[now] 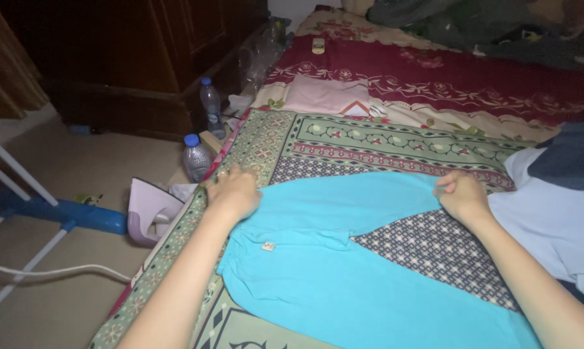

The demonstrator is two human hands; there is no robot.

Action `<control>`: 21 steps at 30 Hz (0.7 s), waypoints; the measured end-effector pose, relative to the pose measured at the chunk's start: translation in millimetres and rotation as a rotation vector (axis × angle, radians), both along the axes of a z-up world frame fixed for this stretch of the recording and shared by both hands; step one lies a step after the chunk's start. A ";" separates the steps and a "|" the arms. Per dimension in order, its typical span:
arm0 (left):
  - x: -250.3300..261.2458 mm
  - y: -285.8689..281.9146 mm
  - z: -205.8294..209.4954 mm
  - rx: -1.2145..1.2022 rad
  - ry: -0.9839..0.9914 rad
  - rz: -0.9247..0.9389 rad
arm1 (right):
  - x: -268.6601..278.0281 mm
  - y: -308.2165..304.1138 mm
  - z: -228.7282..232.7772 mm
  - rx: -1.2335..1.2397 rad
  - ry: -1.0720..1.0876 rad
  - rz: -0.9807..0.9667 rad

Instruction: Folding various pieces of laundry including pants and shirts on a bed

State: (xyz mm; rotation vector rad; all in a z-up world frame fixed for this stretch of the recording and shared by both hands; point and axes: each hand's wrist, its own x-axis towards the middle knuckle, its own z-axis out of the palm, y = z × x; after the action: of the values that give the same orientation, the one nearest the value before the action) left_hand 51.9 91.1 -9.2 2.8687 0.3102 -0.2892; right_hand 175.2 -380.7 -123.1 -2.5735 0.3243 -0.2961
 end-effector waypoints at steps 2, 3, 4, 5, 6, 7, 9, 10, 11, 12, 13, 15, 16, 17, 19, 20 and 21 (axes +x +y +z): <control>-29.8 -6.5 6.4 0.105 -0.336 -0.219 | -64.5 38.5 43.0 -0.235 -0.290 0.232; -51.9 -16.8 9.7 0.104 -0.339 -0.219 | -104.9 56.3 63.0 -0.237 -0.293 0.231; -74.7 -27.1 12.9 0.022 -0.371 -0.395 | -145.9 74.3 82.6 -0.113 -0.096 0.421; -100.3 -36.6 15.0 -0.064 -0.400 -0.567 | -189.1 93.1 100.8 0.017 0.102 0.616; -117.2 -40.5 10.2 -0.065 -0.399 -0.565 | -207.1 90.5 91.3 0.016 0.104 0.618; -134.2 -46.0 5.9 -0.084 -0.359 -0.751 | -225.7 86.2 83.0 0.006 0.147 0.737; -154.2 -52.4 -4.2 -0.102 -0.319 -0.938 | -257.2 83.1 82.4 -0.004 0.191 0.855; -157.3 -53.0 -10.5 -0.059 -0.361 -0.957 | -270.0 84.6 89.8 -0.051 0.342 0.822; -160.1 -53.2 -16.6 -0.015 -0.407 -0.975 | -282.2 86.5 97.3 -0.099 0.490 0.786; -158.2 -51.0 -20.8 -0.014 -0.410 -0.974 | -286.5 78.1 93.2 -0.101 0.487 0.786; -155.2 -48.5 -24.8 0.021 -0.437 -0.959 | -289.6 69.8 89.0 -0.218 0.447 0.783; -153.0 -41.8 -27.2 0.057 -0.466 -0.940 | -292.7 51.5 77.1 -0.335 0.402 0.779; -153.8 -37.7 -25.8 0.082 -0.442 -0.923 | -292.7 41.4 69.4 -0.396 0.424 0.746; -153.6 -33.5 -24.5 0.108 -0.418 -0.909 | -292.4 31.4 61.1 -0.456 0.445 0.711; -159.6 -23.4 -20.5 0.077 -0.358 -0.867 | -295.7 19.5 60.1 -0.430 0.495 0.679; -162.0 -18.2 -18.8 0.045 -0.297 -0.825 | -296.9 13.7 59.2 -0.404 0.547 0.646; -165.6 -13.5 -4.0 0.046 -0.296 -0.824 | -296.7 10.8 60.6 -0.403 0.547 0.647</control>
State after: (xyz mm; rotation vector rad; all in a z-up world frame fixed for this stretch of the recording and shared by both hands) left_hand -113.7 77.6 -13.2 2.8655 -0.9394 0.0168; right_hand -121.5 -369.9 -62.5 -2.9376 -0.4314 0.6433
